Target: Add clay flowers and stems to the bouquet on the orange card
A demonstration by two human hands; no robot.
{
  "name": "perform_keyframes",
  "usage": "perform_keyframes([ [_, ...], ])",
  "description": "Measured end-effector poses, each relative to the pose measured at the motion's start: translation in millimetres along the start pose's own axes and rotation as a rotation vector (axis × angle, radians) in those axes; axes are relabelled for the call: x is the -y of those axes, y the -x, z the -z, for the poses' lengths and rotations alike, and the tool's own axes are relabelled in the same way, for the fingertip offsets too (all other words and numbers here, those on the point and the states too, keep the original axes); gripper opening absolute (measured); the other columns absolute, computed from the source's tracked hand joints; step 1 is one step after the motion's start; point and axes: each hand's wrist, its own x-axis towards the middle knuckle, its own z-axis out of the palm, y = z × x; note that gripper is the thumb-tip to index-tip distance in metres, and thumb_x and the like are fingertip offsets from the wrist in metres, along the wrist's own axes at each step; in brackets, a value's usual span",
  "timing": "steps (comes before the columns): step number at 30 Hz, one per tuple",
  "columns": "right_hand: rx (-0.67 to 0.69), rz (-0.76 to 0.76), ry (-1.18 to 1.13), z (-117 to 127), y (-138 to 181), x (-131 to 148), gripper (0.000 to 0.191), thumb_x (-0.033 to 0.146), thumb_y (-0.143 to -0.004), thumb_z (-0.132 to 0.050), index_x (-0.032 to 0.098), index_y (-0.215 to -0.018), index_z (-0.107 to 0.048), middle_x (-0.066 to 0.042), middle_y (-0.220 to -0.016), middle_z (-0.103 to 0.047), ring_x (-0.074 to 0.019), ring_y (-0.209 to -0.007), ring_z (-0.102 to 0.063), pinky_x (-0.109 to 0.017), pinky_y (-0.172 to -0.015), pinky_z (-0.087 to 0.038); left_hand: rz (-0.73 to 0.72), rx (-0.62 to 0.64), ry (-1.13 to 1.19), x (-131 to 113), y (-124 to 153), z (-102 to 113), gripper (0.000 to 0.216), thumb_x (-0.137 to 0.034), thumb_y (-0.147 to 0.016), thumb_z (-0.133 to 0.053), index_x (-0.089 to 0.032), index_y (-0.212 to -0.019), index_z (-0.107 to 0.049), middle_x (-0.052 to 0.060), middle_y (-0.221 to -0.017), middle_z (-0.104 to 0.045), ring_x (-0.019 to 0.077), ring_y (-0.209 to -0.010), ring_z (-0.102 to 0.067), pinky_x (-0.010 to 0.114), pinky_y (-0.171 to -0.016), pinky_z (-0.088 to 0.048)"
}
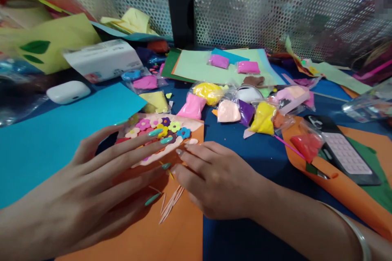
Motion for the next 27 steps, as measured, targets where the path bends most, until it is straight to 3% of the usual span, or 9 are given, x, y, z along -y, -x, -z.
perform_keyframes([
  [6, -0.018, 0.005, 0.026, 0.6, -3.2, 0.6, 0.028, 0.014, -0.096, -0.04, 0.011, -0.102, -0.068, -0.009, -0.105, -0.074, -0.02, -0.104, -0.067, -0.033, -0.091, -0.055, -0.017, 0.001, -0.025, -0.8, -0.3, 0.5, 0.018, -0.033, -0.092, -0.055, -0.025, -0.095, -0.071, 0.002, -0.125, -0.067, 0.0238, -0.129, -0.052, 0.049, -0.124, -0.012],
  [15, 0.046, -0.019, 0.037, 2.1, -6.9, 2.8, 0.029, 0.013, -0.094, -0.042, 0.012, -0.095, -0.071, -0.01, -0.099, -0.075, -0.0202, -0.105, -0.066, -0.033, -0.091, -0.055, -0.02, 0.097, -0.057, 1.9, 1.7, -3.8, 0.038, -0.048, -0.094, -0.048, -0.025, -0.118, -0.067, 0.004, -0.14, -0.058, 0.0272, -0.138, -0.042, 0.047, -0.124, -0.003],
  [22, -0.004, -0.019, 0.039, 0.6, -7.1, 1.4, 0.029, 0.013, -0.094, -0.041, 0.014, -0.097, -0.07, -0.008, -0.103, -0.075, -0.0188, -0.103, -0.067, -0.031, -0.091, -0.055, -0.009, 0.11, 0.02, 0.6, -2.0, 1.3, 0.027, -0.045, -0.093, -0.051, -0.028, -0.093, -0.072, 0.001, -0.14, -0.058, 0.0254, -0.134, -0.048, 0.051, -0.124, -0.003],
  [27, 0.026, -0.014, 0.024, 0.7, -6.0, 1.8, 0.028, 0.013, -0.093, -0.043, 0.012, -0.095, -0.071, -0.01, -0.099, -0.075, -0.0205, -0.106, -0.066, -0.033, -0.092, -0.054, 0.013, 0.103, 0.005, -0.2, -4.3, 0.2, 0.037, -0.053, -0.092, -0.051, -0.026, -0.11, -0.069, 0.005, -0.142, -0.057, 0.0262, -0.14, -0.041, 0.047, -0.124, 0.0],
])
